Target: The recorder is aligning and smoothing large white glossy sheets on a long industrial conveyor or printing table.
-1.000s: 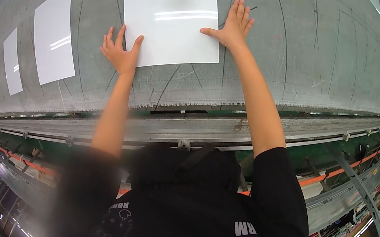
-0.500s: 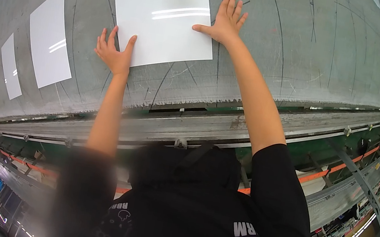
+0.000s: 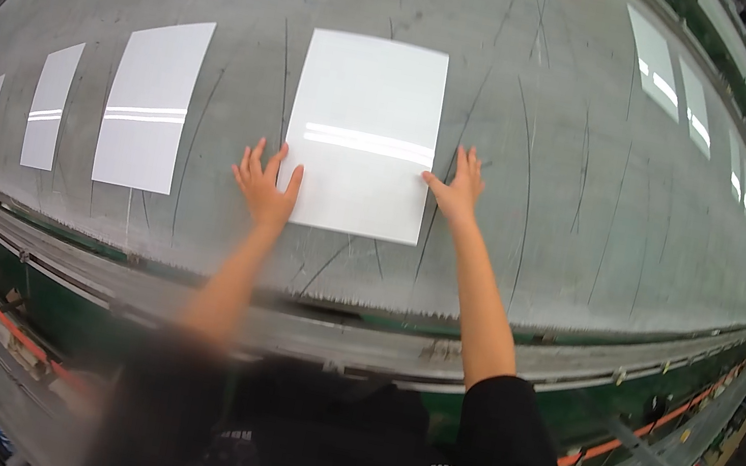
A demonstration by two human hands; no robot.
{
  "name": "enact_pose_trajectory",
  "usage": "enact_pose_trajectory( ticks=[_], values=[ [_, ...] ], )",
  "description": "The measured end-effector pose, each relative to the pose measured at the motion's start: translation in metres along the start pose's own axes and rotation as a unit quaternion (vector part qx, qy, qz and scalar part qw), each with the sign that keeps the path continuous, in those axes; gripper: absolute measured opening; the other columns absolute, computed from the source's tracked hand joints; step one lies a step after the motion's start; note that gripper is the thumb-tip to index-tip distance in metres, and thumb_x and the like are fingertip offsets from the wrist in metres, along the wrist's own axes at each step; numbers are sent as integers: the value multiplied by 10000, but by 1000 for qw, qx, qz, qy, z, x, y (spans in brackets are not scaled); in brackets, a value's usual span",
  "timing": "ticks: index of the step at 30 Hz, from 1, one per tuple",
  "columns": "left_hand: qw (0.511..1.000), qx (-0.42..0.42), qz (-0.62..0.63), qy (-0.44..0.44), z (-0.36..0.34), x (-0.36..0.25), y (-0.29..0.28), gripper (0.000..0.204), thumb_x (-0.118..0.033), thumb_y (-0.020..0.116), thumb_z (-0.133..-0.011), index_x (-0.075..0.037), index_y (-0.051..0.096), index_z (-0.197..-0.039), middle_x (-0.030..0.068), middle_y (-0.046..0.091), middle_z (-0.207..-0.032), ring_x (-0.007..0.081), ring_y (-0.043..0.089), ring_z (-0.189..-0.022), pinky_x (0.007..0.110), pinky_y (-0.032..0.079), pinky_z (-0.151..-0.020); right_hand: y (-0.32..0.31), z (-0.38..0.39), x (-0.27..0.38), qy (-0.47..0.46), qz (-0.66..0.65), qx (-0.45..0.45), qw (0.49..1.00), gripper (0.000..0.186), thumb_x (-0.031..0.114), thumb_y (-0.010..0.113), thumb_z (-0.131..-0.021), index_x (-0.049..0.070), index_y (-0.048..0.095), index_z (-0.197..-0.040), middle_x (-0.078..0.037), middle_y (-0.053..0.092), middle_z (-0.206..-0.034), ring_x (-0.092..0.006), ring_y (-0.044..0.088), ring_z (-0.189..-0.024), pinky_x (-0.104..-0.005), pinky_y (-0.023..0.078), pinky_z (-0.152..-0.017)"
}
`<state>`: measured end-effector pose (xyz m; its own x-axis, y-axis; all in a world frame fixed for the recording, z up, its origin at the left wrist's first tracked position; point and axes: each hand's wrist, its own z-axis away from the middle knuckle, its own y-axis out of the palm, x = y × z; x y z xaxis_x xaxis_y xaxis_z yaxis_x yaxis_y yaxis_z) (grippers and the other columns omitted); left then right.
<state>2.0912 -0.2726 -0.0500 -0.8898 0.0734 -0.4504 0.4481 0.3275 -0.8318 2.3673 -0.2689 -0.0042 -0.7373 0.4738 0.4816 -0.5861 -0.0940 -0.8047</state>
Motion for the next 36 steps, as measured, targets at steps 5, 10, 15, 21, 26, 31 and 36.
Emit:
enact_pose_trajectory(
  ticks=[5, 10, 15, 21, 26, 31, 36],
  values=[
    [998, 47, 6, -29, -1, 0, -5, 356, -326, 553, -723, -176, 553, -1046, 89, 360, -1219, 316, 246, -1172, 525, 109, -965, -24, -6, 70, -235, -79, -297, 922, 596, 255, 553, -746, 43, 297, -1240, -160, 184, -1334, -324, 133, -1241, -466, 91, -989],
    [999, 30, 2, -26, -5, -5, -10, 435, -382, 622, -663, -191, 556, -1047, 83, 348, -1227, 304, 227, -1182, 509, 79, -976, 18, -20, 88, -254, 72, -215, 940, 604, 351, 529, -758, 91, 306, -1256, -142, 223, -1327, -312, 166, -1236, -469, 114, -982],
    [997, 71, -27, -26, -6, -6, -10, 554, -481, 642, -613, -192, 541, -1075, 82, 299, -1254, 317, 194, -1192, 529, 70, -966, 60, -17, 51, -257, 124, -179, 942, 615, 421, 487, -762, 136, 293, -1271, -124, 216, -1334, -294, 178, -1234, -460, 132, -983],
    [996, 80, -40, -23, -7, -8, -12, 588, -501, 640, -604, -207, 525, -1100, 82, 292, -1257, 316, 182, -1199, 525, 66, -967, 61, -18, 48, -247, 124, -184, 943, 602, 423, 474, -767, 146, 295, -1270, -106, 220, -1334, -276, 187, -1233, -439, 139, -988],
    [995, 84, -44, -27, -8, -9, -12, 579, -500, 635, -611, -224, 520, -1107, 80, 292, -1254, 315, 173, -1203, 525, 68, -968, 62, -17, 48, -245, 117, -187, 944, 596, 421, 472, -765, 145, 302, -1266, -109, 223, -1333, -278, 191, -1231, -438, 135, -989],
    [992, 107, -55, -31, -8, -9, -11, 558, -495, 624, -626, -246, 513, -1114, 81, 281, -1255, 315, 184, -1197, 528, 75, -966, 61, -17, 49, -231, 126, -188, 946, 596, 424, 473, -763, 144, 308, -1263, -111, 235, -1328, -280, 192, -1230, -436, 136, -989],
    [994, 77, -71, -16, -9, -8, -6, 537, -498, 606, -644, -261, 510, -1116, 85, 287, -1251, 320, 195, -1188, 533, 83, -962, 64, -21, 48, -244, 124, -191, 943, 602, 440, 473, -760, 152, 309, -1263, -108, 242, -1326, -275, 189, -1233, -432, 141, -990]
  ],
)
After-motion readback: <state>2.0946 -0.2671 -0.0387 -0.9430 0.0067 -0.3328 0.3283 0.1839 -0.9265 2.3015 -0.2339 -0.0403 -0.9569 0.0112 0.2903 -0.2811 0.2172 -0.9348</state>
